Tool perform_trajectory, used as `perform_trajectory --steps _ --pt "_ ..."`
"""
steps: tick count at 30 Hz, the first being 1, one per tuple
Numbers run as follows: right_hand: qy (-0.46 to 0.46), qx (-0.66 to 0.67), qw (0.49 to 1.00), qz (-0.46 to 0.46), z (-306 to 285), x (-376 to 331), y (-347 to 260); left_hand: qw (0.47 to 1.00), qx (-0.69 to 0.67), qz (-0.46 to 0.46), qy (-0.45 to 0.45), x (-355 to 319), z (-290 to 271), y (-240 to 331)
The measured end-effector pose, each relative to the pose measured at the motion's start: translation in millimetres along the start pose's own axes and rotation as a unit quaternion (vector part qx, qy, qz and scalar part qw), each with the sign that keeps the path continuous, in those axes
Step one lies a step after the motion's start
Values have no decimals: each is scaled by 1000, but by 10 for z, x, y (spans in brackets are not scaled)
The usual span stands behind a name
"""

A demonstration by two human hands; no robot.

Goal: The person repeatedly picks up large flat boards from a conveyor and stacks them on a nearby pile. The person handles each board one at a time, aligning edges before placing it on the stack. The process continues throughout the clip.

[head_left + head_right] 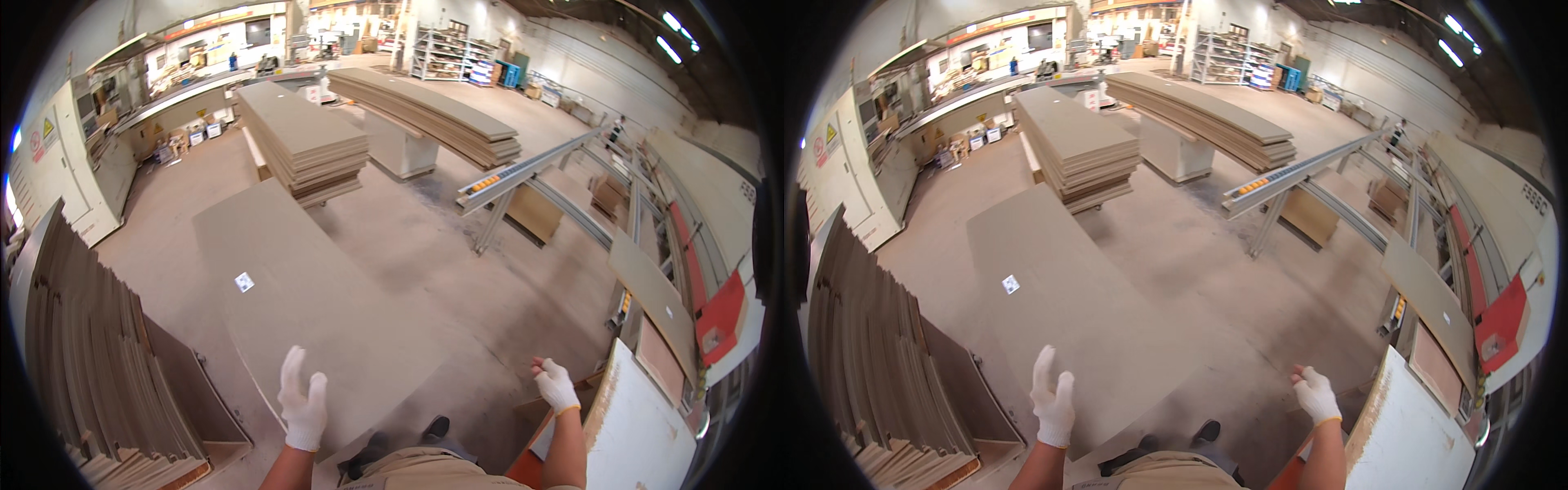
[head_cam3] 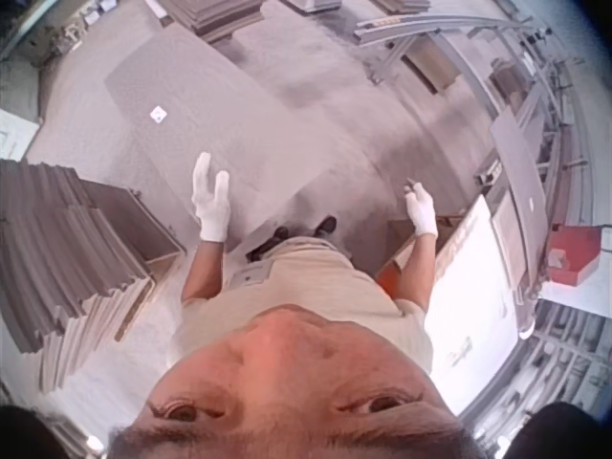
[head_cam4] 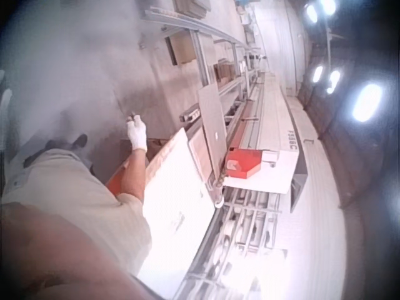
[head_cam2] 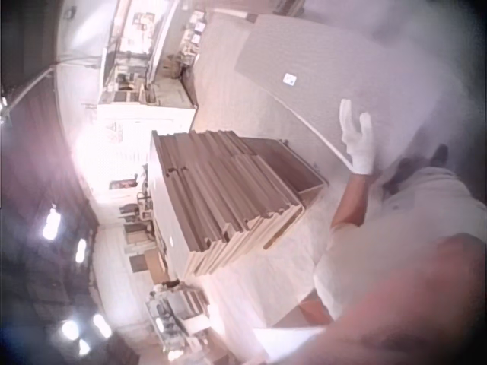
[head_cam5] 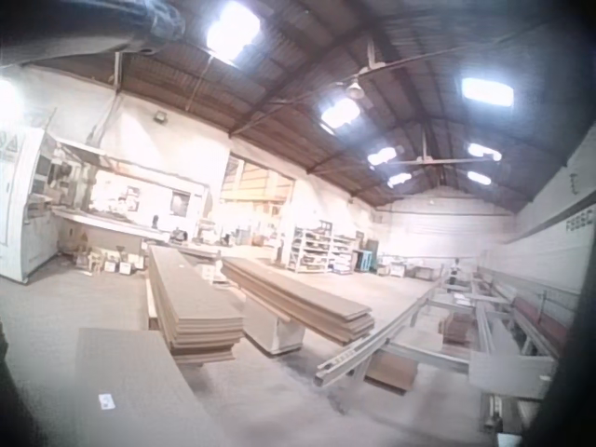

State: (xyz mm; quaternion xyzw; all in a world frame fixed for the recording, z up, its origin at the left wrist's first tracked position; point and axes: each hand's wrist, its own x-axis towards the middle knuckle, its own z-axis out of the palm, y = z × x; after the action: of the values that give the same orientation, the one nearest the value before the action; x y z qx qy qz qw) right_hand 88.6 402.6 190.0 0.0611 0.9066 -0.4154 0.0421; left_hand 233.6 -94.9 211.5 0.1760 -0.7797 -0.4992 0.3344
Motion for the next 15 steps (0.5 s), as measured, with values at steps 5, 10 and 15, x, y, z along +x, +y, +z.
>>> perform_trajectory --steps 5,10,15 --pt "230 170 958 2 -898 -406 876 970 -154 13 -185 -95 842 308" --pt "456 347 808 136 -1570 -829 2252 867 -184 -110 -449 -269 1950 752" --pt "437 386 805 105 -1632 -765 2133 720 -174 -113 -663 -639 3548 1198"
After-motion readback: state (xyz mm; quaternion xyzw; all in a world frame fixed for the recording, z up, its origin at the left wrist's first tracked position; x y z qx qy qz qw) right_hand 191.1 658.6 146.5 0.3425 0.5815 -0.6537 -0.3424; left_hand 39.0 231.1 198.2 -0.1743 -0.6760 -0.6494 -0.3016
